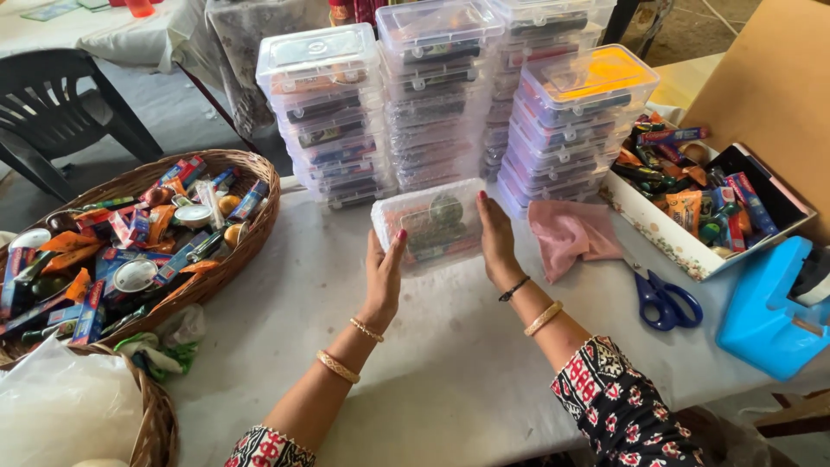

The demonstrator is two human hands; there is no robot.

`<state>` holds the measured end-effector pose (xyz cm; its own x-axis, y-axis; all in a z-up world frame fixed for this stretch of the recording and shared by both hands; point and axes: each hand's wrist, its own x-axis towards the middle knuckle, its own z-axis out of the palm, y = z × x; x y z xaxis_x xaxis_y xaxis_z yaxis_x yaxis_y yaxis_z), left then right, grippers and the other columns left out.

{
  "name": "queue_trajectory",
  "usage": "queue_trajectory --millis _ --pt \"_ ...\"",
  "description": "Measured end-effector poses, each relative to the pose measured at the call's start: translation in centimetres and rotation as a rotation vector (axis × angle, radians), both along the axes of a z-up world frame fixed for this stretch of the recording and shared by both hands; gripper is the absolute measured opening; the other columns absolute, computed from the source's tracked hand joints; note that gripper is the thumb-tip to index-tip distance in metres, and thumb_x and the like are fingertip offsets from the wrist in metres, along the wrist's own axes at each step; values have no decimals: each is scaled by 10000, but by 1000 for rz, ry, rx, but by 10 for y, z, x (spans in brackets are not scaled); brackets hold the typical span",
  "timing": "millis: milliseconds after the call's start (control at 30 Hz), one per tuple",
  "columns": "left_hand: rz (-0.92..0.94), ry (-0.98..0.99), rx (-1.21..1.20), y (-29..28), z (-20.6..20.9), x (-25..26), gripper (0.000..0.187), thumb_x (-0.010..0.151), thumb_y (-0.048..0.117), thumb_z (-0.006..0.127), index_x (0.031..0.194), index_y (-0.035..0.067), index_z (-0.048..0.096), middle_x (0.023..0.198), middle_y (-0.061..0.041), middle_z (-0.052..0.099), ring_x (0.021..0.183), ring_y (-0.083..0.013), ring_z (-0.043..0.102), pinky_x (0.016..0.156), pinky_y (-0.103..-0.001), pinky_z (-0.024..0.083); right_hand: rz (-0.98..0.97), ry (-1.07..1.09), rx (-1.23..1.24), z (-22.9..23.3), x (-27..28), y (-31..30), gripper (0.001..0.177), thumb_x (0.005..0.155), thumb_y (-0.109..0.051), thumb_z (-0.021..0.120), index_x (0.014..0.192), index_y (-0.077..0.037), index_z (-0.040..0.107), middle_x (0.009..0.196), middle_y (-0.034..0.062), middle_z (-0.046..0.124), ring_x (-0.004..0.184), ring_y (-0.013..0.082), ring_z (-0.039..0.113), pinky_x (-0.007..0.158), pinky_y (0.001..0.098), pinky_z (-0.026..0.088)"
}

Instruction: Packing small plastic boxes into bubble wrap and securing them with tape for shipping.

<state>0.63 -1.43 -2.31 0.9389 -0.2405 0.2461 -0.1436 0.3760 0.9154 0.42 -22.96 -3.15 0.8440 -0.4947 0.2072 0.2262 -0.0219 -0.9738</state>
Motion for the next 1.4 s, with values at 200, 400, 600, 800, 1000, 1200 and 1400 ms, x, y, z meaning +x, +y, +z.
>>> queue_trajectory --millis 200,400,600,800,1000,1200,1400 --pt "41 23 -20 5 4 1 496 980 303 678 1380 52 527 1205 -41 655 1007 -103 571 853 -288 484 15 54 14 -33 10 -3 689 1108 -556 527 1211 112 663 1175 184 634 1109 225 516 1055 338 410" --pt "49 26 -56 8 13 -1 557 926 342 712 1373 70 524 1256 -54 662 1114 -123 618 946 -299 510 5 64 47 -1 -4 15 687 981 -583 528 1316 5 646 1288 77 672 1202 155 560 1075 299 378" --pt "-14 45 64 2 -2 6 561 956 397 665 1367 65 477 1328 -115 622 1215 -177 572 1048 -346 462 -1 15 35 -7 5 -8 677 974 -573 559 1330 0 613 1315 51 647 1227 145 547 1072 296 374" --pt "40 77 111 11 7 17 633 905 471 686 1334 68 455 1395 -122 555 1333 -203 475 1122 -374 341 11 80 -137 -10 3 -6 594 1062 -548 550 1014 42 597 985 83 532 928 198 455 895 334 402" --pt "240 73 -31 21 -16 37 371 1003 339 732 1085 -16 662 1068 -80 605 1006 -145 510 905 -302 434 228 74 -253 -6 5 -4 583 1036 -557 502 1201 -5 590 1102 56 577 1070 173 500 967 308 392" --pt "293 -167 169 16 31 -3 226 961 225 718 983 0 707 932 -7 694 876 -83 591 789 -238 492 256 -66 -167 22 -12 7 572 1025 -542 465 1208 -22 621 1210 25 654 1188 132 545 1046 269 370" --pt "305 -293 264 13 32 -16 168 950 143 705 977 -22 728 917 -42 735 859 -68 624 779 -233 506 103 -137 -102 9 -13 17 466 1074 -398 530 792 -58 381 781 -14 322 759 116 305 674 314 315"
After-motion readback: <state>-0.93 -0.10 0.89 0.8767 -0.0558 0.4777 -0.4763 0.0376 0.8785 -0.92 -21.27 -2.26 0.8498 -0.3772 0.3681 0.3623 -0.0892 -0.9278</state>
